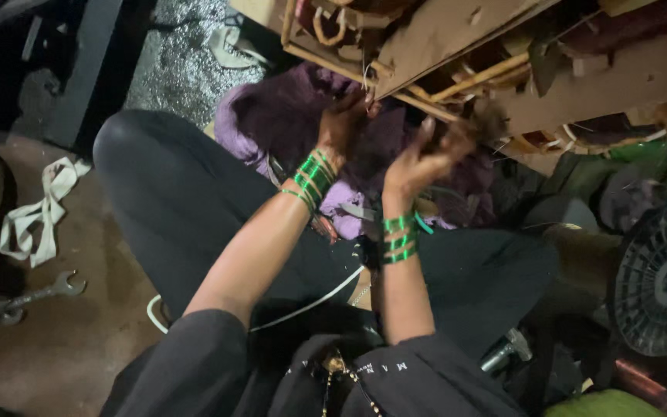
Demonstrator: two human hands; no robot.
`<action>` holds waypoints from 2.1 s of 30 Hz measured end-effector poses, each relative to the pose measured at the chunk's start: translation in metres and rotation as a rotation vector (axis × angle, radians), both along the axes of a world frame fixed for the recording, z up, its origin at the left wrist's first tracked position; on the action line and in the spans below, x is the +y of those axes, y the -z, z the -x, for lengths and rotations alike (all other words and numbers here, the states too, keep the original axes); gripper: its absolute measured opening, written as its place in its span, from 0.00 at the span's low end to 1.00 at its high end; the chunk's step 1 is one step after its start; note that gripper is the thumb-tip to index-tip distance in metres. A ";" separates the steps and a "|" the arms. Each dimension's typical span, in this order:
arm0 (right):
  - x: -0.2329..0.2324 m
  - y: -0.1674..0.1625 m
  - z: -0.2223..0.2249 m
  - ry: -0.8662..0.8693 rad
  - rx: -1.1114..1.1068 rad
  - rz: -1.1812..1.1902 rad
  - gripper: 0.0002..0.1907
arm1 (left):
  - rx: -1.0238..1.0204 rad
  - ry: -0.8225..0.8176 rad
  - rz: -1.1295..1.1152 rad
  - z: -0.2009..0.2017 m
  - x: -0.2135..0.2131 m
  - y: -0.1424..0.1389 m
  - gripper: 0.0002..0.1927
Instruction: The person sits on the floor working on a wooden frame structure, threading and winding thin wire around its parts. They use green-handled pliers to grip and cut wire, tap parts with a hammer, and handle a wooden stick and spools of wire while adjusting the assembly.
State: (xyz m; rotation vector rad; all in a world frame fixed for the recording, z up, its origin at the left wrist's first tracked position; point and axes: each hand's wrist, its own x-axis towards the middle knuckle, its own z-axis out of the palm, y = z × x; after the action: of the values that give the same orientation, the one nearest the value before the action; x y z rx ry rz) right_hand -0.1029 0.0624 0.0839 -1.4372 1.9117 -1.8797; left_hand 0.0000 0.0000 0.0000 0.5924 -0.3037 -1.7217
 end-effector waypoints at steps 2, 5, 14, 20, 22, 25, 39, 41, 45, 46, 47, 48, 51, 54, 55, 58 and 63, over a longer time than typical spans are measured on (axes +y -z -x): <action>0.001 -0.003 0.003 0.090 0.264 0.065 0.25 | -0.140 0.019 0.016 0.000 -0.005 0.002 0.12; -0.017 -0.006 -0.008 0.002 0.282 0.327 0.26 | -0.014 -0.015 -0.046 0.003 -0.009 0.005 0.12; -0.088 -0.004 -0.021 0.017 0.691 0.288 0.31 | -0.460 -0.029 -0.030 -0.005 -0.007 0.020 0.09; -0.132 -0.027 -0.024 0.159 0.556 0.312 0.32 | 0.024 0.057 -0.107 -0.008 -0.009 0.003 0.14; -0.114 -0.031 -0.024 0.142 0.575 0.320 0.33 | -0.201 0.040 -0.086 -0.009 -0.012 0.003 0.12; -0.074 -0.041 -0.027 0.060 0.768 0.290 0.33 | -0.214 0.052 -0.160 -0.004 -0.010 0.016 0.14; -0.123 -0.045 -0.010 0.144 0.833 0.368 0.37 | -0.043 -0.034 -0.137 0.006 -0.012 0.016 0.14; -0.124 -0.048 -0.009 0.144 0.846 0.371 0.37 | -0.085 -0.050 -0.001 0.008 -0.013 0.015 0.13; -0.116 -0.049 -0.011 0.102 0.901 0.390 0.38 | -0.113 0.011 -0.138 0.010 -0.020 0.017 0.14; -0.114 -0.047 -0.014 0.089 0.909 0.389 0.38 | -0.131 0.011 -0.136 0.011 -0.022 0.018 0.14; -0.115 -0.048 -0.015 0.108 0.896 0.391 0.39 | -0.153 0.010 -0.137 0.012 -0.023 0.019 0.15; -0.116 -0.047 -0.018 0.123 0.875 0.391 0.39 | -0.103 -0.017 -0.098 0.013 -0.027 0.020 0.15; -0.116 -0.048 -0.019 0.139 0.879 0.385 0.40 | -0.027 -0.053 -0.015 0.015 -0.029 0.020 0.17; -0.091 -0.046 -0.015 0.085 0.952 0.389 0.41 | -0.049 -0.049 -0.004 0.016 -0.026 0.019 0.17; -0.080 -0.044 -0.015 0.064 0.962 0.390 0.41 | -0.034 -0.048 -0.038 0.015 -0.024 0.019 0.17; -0.083 -0.044 -0.017 0.127 0.898 0.383 0.42 | -0.083 -0.004 -0.103 0.012 -0.020 0.019 0.18; -0.132 -0.049 -0.017 0.236 0.780 0.358 0.42 | -0.106 -0.004 -0.056 0.011 -0.024 0.018 0.18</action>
State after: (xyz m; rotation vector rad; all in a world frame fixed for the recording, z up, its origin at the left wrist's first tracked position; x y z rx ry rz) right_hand -0.0857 -0.0695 0.1330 -2.4382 2.1789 -2.0201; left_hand -0.0115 -0.0244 -0.0179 0.7263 -0.3297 -1.7022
